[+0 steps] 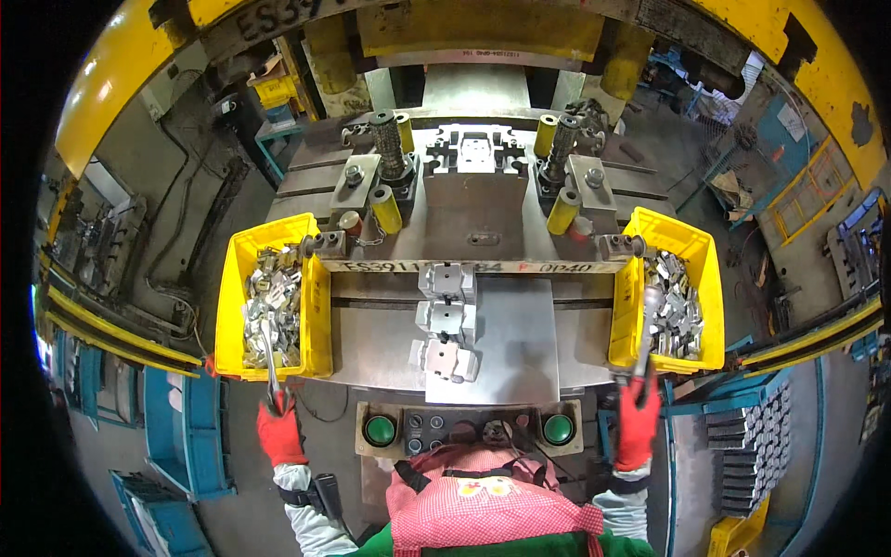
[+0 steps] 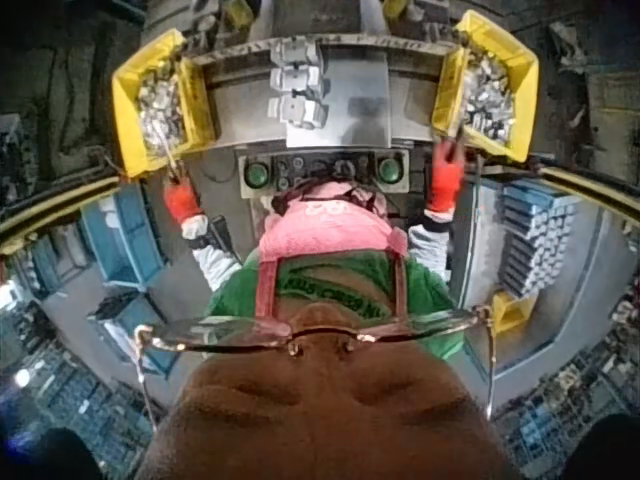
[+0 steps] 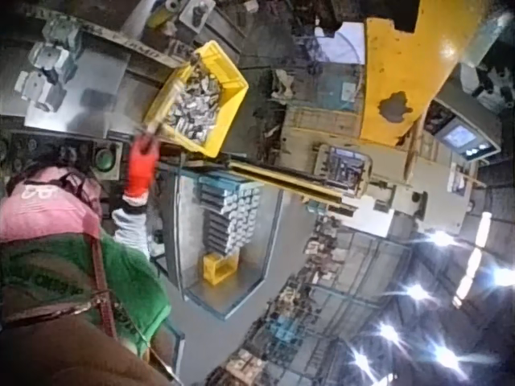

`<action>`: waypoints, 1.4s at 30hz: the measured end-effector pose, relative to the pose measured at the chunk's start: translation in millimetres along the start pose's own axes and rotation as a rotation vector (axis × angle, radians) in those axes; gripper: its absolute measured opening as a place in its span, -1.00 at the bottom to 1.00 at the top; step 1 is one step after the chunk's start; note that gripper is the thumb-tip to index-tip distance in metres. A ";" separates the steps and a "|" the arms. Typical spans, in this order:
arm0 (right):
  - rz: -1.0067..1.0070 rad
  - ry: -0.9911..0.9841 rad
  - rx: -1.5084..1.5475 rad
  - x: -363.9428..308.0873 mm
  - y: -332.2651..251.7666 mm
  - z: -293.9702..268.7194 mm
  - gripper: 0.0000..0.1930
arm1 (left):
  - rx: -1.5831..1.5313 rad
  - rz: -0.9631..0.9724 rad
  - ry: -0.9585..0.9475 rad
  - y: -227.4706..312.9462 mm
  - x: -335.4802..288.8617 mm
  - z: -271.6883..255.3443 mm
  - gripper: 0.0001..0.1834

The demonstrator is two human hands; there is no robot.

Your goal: The recorder is operating a large yellow industrial power press to stamp or bend small metal components, using a handheld magnetic tool to place and remove the workpieces.

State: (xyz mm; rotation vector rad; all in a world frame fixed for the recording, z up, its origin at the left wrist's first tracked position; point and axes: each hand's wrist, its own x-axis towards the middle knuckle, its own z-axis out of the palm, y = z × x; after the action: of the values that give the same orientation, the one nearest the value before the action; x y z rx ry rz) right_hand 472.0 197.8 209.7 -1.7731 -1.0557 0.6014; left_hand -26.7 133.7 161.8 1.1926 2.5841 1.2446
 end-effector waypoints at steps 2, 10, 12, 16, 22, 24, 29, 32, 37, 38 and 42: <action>0.035 -0.251 0.184 -18.8 -19.7 28.4 -0.45 | -0.436 0.086 -0.002 7.9 -13.3 24.3 -0.56; -0.090 -0.469 0.314 -58.8 27.8 155.5 -0.47 | -0.920 0.265 -1.034 42.0 -87.7 129.6 -0.68; 0.007 -0.509 0.450 -56.6 31.6 158.2 -0.49 | -0.625 0.423 -0.887 45.2 -100.2 140.1 -0.58; 0.279 -0.653 0.678 -50.5 59.4 153.0 -0.58 | -0.207 0.956 -0.721 74.7 -113.9 124.5 -0.49; 0.365 -0.570 0.763 -53.1 34.3 136.4 -0.56 | -0.862 -0.269 -1.090 52.4 -161.2 166.9 -0.66; 0.384 -0.500 0.670 -45.1 40.1 128.4 -0.54 | -1.184 -0.245 -1.211 65.4 -156.4 178.3 -0.64; 0.176 -0.293 0.468 -25.4 70.5 132.2 -0.61 | -0.860 0.211 -1.122 125.2 -137.5 183.0 -0.62; 0.189 -0.359 0.515 -13.5 75.5 132.7 -0.59 | -0.692 0.328 -1.219 143.1 -120.9 192.7 -0.78; 0.280 -0.409 0.573 3.3 44.6 138.9 -0.65 | -0.707 0.042 -1.385 153.3 -107.8 214.2 -0.82; 0.201 -0.376 0.560 11.9 54.1 142.7 -0.66 | -0.586 -0.057 -1.407 171.4 -104.2 207.2 -0.77; 0.088 -0.292 0.403 34.4 59.5 165.3 -0.69 | -0.786 -0.032 -1.231 167.4 -107.6 227.6 -0.64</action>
State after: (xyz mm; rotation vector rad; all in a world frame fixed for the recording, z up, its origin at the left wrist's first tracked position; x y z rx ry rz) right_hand 385.8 296.1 87.5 -1.4085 -0.9692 1.0730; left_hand 230.3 276.4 91.3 1.1308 1.0819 0.8744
